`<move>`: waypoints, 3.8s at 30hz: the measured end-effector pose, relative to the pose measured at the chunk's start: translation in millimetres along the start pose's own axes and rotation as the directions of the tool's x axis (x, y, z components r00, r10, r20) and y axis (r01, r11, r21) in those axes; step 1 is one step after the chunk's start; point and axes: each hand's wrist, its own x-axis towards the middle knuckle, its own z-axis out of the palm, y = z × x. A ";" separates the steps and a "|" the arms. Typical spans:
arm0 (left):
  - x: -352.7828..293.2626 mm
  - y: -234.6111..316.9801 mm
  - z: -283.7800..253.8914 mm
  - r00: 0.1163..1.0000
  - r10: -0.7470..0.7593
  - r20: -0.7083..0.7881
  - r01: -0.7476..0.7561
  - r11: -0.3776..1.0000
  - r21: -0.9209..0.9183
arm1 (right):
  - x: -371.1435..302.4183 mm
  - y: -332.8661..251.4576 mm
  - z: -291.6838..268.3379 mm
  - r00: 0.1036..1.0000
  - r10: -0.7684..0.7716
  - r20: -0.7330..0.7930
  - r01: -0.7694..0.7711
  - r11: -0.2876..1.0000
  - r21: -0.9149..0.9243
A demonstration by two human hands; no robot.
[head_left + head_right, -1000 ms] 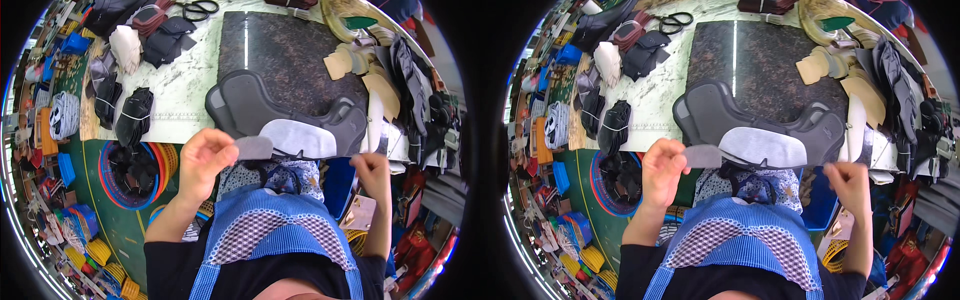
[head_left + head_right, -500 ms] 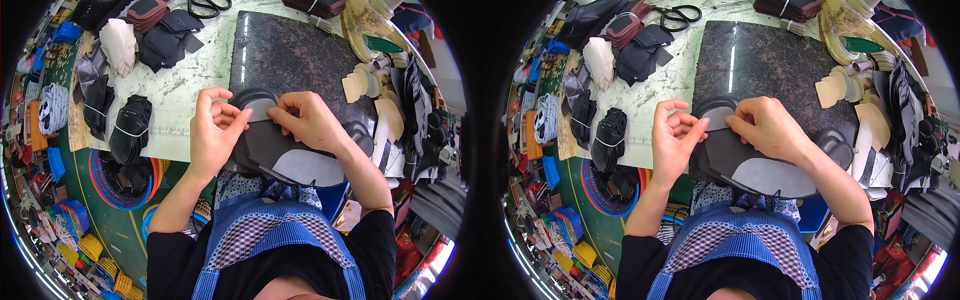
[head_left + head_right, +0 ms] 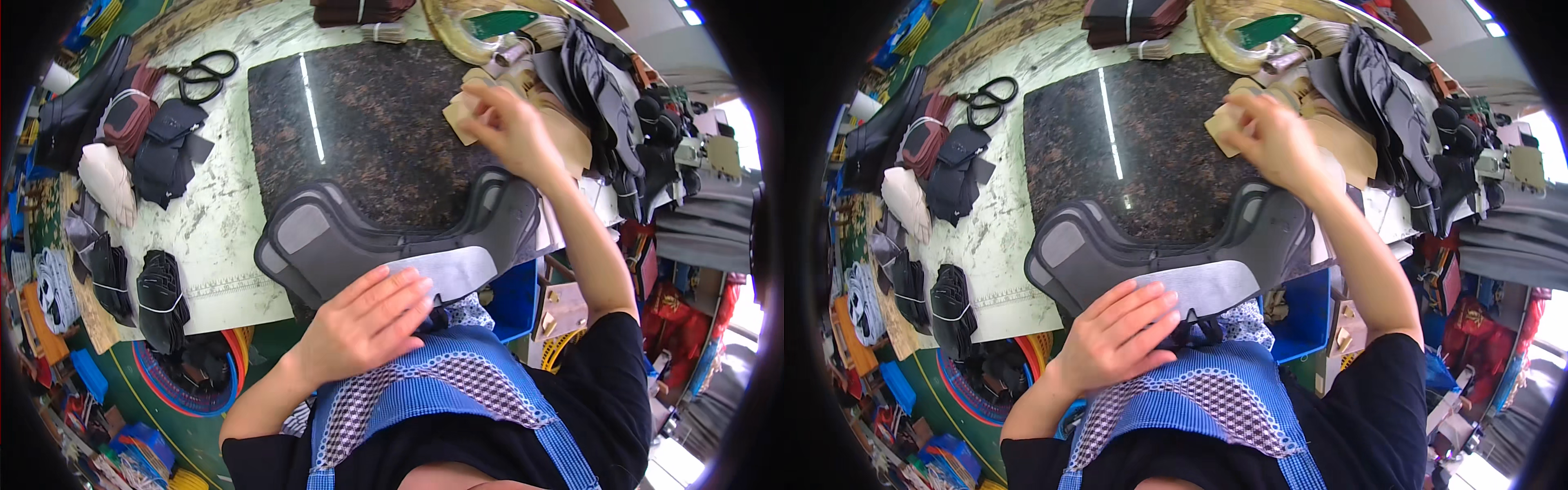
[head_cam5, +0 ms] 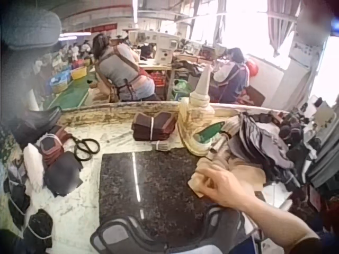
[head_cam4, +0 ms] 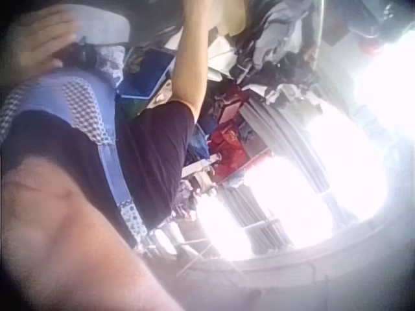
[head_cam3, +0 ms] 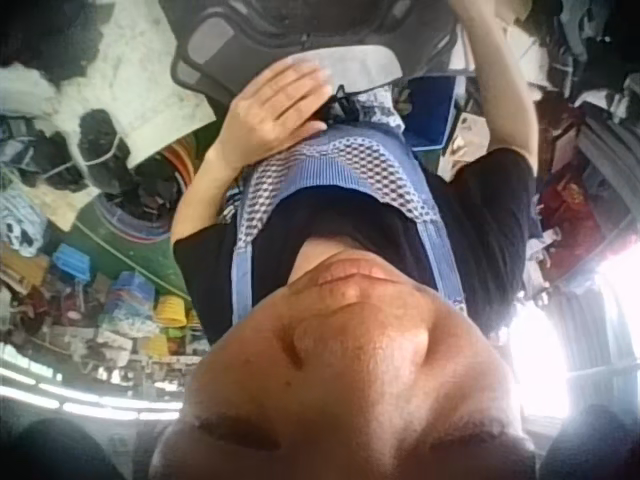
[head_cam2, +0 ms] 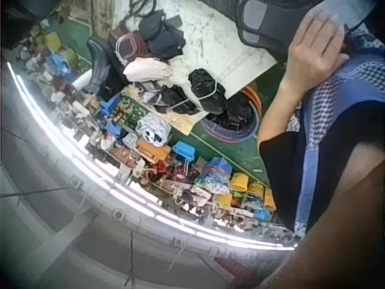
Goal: Manually applying adhesive-backed components and lining to leather shoe uppers at a workstation.
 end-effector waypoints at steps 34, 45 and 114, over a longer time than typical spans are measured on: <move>126.5 30.0 20.6 0.787 -0.217 0.578 0.616 0.224 -0.755 | -115.7 -60.0 -97.8 0.705 -0.272 0.655 -0.549 0.375 0.747; 128.4 52.7 57.2 0.876 -0.333 0.349 0.482 0.585 -0.652 | -179.8 -37.2 -93.4 0.938 0.096 0.333 -0.345 0.162 0.924; -88.0 136.9 28.9 0.666 -0.666 -0.335 0.667 0.733 -0.131 | -205.2 -96.2 25.3 0.837 -0.264 0.479 -0.244 0.602 0.760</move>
